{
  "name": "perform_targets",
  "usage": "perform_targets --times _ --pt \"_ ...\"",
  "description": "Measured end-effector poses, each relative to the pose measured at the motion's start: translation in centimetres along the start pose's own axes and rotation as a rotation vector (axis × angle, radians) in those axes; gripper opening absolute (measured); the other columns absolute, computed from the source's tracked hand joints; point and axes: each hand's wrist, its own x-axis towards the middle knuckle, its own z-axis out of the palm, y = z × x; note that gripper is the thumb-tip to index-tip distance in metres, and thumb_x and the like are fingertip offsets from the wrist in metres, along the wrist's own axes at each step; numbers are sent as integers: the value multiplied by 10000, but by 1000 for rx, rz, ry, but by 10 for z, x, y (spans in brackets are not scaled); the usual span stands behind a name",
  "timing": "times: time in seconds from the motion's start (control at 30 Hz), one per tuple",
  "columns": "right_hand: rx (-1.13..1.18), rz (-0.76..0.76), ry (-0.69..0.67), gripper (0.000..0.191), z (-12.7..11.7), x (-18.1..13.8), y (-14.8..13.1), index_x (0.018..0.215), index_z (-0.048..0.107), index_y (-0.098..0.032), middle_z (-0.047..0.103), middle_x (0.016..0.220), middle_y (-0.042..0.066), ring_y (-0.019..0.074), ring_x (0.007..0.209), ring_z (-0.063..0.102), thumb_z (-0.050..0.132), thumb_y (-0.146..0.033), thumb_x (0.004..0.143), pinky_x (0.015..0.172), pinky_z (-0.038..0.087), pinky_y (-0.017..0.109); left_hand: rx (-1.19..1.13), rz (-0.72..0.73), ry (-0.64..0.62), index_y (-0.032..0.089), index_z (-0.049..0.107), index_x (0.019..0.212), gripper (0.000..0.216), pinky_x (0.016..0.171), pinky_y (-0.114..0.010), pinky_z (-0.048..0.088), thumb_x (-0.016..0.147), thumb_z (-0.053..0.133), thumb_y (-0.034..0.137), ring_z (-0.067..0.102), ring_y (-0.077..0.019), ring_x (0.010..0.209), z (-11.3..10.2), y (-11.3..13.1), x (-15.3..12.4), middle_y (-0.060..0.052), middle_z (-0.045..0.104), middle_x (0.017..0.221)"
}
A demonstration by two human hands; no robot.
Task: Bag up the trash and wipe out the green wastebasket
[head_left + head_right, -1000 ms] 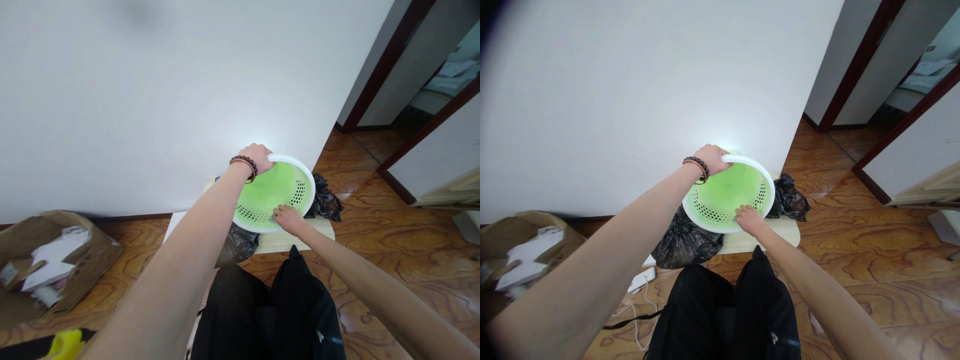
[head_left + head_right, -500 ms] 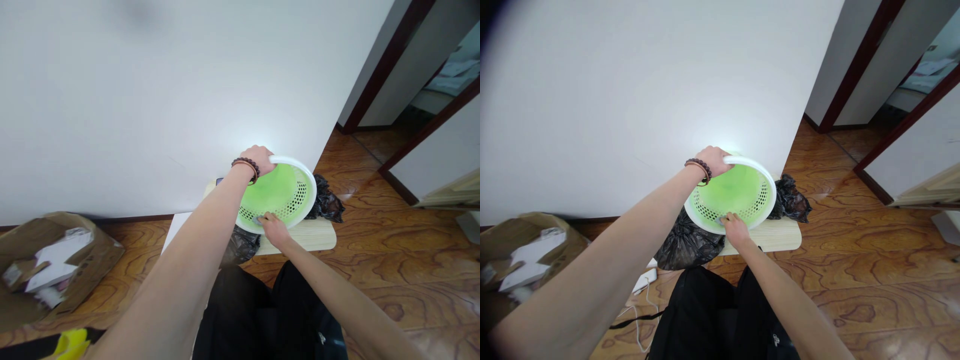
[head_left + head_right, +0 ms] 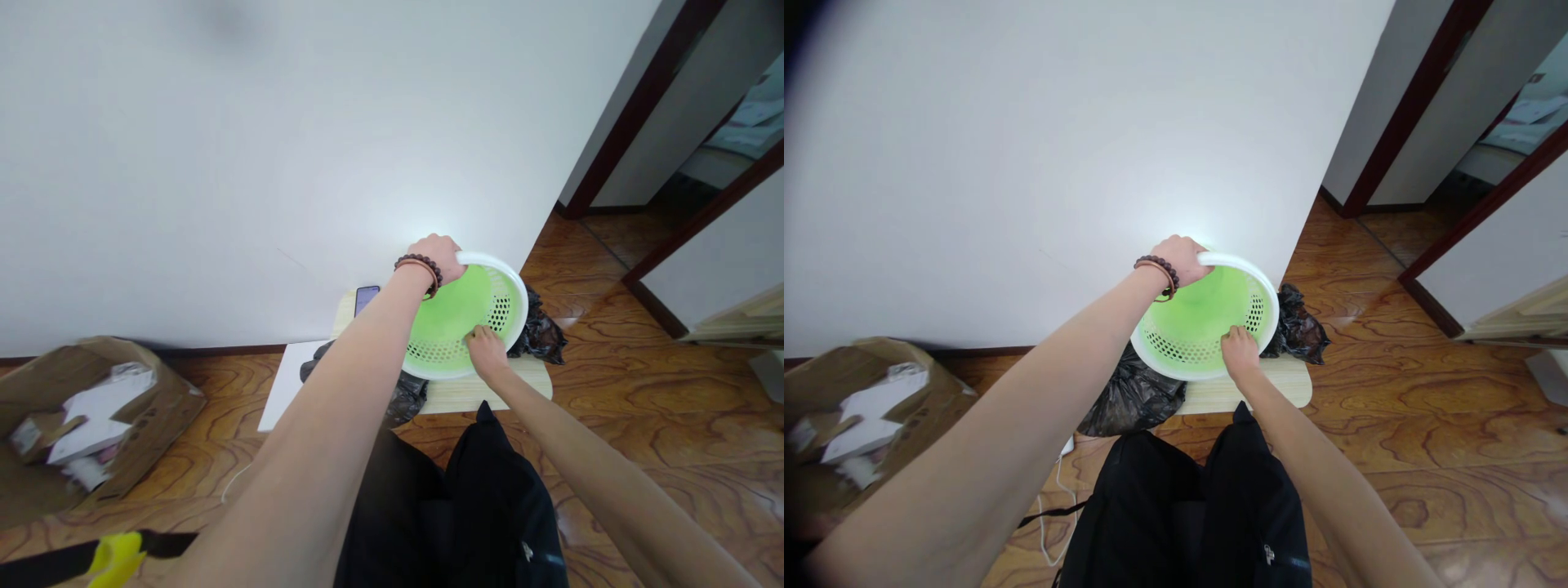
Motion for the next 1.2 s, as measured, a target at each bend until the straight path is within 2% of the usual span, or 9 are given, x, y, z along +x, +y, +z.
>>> perform_targets --times 0.13,0.27,0.37,0.47,0.57,0.67,0.8,1.03,1.2 --pt "333 106 -60 403 23 -14 -58 1155 599 -203 584 1000 90 174 898 529 381 -67 845 810 376 262 6 7 -5 274 660 1020 470 752 -329 458 723 466 583 587 -227 862 1 4 0 -71 641 957" --pt "436 -17 -61 393 21 -19 -87 1168 587 -237 572 1016 59 149 916 518 376 -98 868 844 365 225 38 27 -21 291 673 989 479 747 -336 459 699 480 619 590 -232 866 0 7 -3 -67 651 952" --pt "277 -131 -51 359 5 -12 -69 1099 626 -228 566 988 73 179 948 482 389 -95 865 847 360 255 45 51 -20 287 673 994 516 731 -342 465 683 476 647 595 -239 853 1 9 -3 -74 655 943" --pt "53 -207 -5 306 -16 -2 -32 1027 646 -167 555 1004 116 225 985 440 387 -113 872 850 348 312 52 79 -25 279 674 995 530 733 -337 462 679 470 653 597 -237 843 2 9 -1 -78 656 924" --pt "-100 -234 38 294 -31 3 4 980 647 -115 555 993 144 253 981 426 374 -109 874 843 335 349 67 85 -34 274 677 986 533 742 -334 453 681 460 654 596 -234 837 1 5 -1 -79 654 924" --pt "-162 -236 40 286 -38 -1 24 954 653 -98 559 975 155 263 981 422 381 -105 868 836 325 364 80 87 -34 279 679 976 534 727 -331 450 673 456 659 598 -233 822 -1 2 -3 -77 655 924" --pt "-176 -238 25 268 -37 -8 27 913 671 -88 567 954 164 267 973 428 412 -96 845 820 326 368 87 96 -41 286 671 993 534 713 -292 444 676 451 655 598 -210 807 -8 2 -2 -61 663 897" --pt "-161 -160 101 313 -32 -4 26 967 660 -65 567 963 187 270 974 435 373 -67 842 805 357 365 92 134 -100 279 643 1030 560 712 -237 414 698 414 667 587 -173 806 -18 -6 8 -26 671 903" --pt "-99 -27 51 310 -19 4 11 954 662 -69 566 955 190 265 943 473 374 -63 840 721 411 333 48 160 -60 249 648 1019 534 657 -252 405 717 424 628 586 -181 772 -17 -7 5 -37 663 857"
